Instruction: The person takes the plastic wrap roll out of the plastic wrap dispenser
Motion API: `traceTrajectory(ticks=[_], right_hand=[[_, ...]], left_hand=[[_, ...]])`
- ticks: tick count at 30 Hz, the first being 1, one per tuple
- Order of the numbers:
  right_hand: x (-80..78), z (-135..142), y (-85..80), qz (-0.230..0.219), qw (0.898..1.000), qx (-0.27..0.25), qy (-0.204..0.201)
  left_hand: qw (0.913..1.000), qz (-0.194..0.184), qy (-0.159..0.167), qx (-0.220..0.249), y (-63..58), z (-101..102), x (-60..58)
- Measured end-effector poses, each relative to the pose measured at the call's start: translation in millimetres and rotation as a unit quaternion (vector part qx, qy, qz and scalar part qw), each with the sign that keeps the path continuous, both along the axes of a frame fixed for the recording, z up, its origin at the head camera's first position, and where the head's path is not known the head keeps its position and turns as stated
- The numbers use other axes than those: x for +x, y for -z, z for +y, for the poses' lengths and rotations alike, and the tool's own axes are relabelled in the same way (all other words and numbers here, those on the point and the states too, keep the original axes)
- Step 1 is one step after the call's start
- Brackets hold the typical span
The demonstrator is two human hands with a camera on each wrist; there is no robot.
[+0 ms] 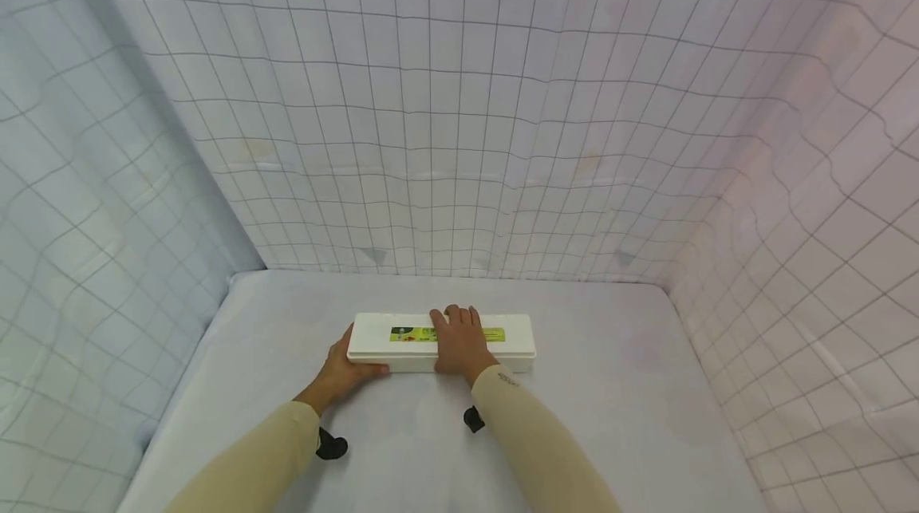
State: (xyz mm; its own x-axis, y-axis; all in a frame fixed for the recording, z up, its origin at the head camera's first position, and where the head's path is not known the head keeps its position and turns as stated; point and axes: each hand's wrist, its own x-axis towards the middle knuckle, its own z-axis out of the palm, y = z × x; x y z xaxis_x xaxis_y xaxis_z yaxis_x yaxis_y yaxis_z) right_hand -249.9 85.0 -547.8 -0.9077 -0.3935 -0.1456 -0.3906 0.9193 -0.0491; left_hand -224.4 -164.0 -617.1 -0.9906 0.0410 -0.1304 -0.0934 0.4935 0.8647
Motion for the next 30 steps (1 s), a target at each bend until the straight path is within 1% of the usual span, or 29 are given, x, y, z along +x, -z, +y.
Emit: traceTrajectory(ticks=[7, 11, 14, 18, 21, 25, 26, 30], right_hand=[[-7.6, 2, -1.7, -0.072, 0.997, 0.026, 0.004], [-10.7, -1, -10.7, -0.094, 0.995, 0.023, 0.007], [-10.4, -4, -17.5, -0.110, 0.994, 0.018, 0.006], [-9.5, -5, -22.5, -0.139, 0.990, 0.021, 0.012], [-15.9, -3, -24.4, -0.158, 0.987, 0.021, 0.018], [-24.8, -1, -30.1, -0.188, 0.982, 0.013, 0.024], [-27.9, -1, -28.4, -0.192, 0.981, 0.012, 0.025], [-29.3, -1, -31.5, -0.207, 0.978, 0.004, 0.031]], left_hand=[[0.9999, 0.006, 0.007, -0.011, 5.2, 3, -1.2], [0.9997, 0.017, 0.008, -0.013, 5.9, 2, -2.6], [0.9997, 0.019, 0.007, -0.017, 5.7, 0, -1.4], [0.9997, 0.009, 0.011, -0.019, 8.1, -2, 0.4], [0.9998, 0.001, 0.007, -0.020, 6.4, -1, -0.8], [0.9998, 0.000, 0.004, -0.017, 3.0, 0, -3.2], [0.9999, 0.000, 0.003, -0.017, 3.3, -1, -3.6], [0.9997, -0.012, 0.001, -0.019, 5.1, -1, -3.8]])
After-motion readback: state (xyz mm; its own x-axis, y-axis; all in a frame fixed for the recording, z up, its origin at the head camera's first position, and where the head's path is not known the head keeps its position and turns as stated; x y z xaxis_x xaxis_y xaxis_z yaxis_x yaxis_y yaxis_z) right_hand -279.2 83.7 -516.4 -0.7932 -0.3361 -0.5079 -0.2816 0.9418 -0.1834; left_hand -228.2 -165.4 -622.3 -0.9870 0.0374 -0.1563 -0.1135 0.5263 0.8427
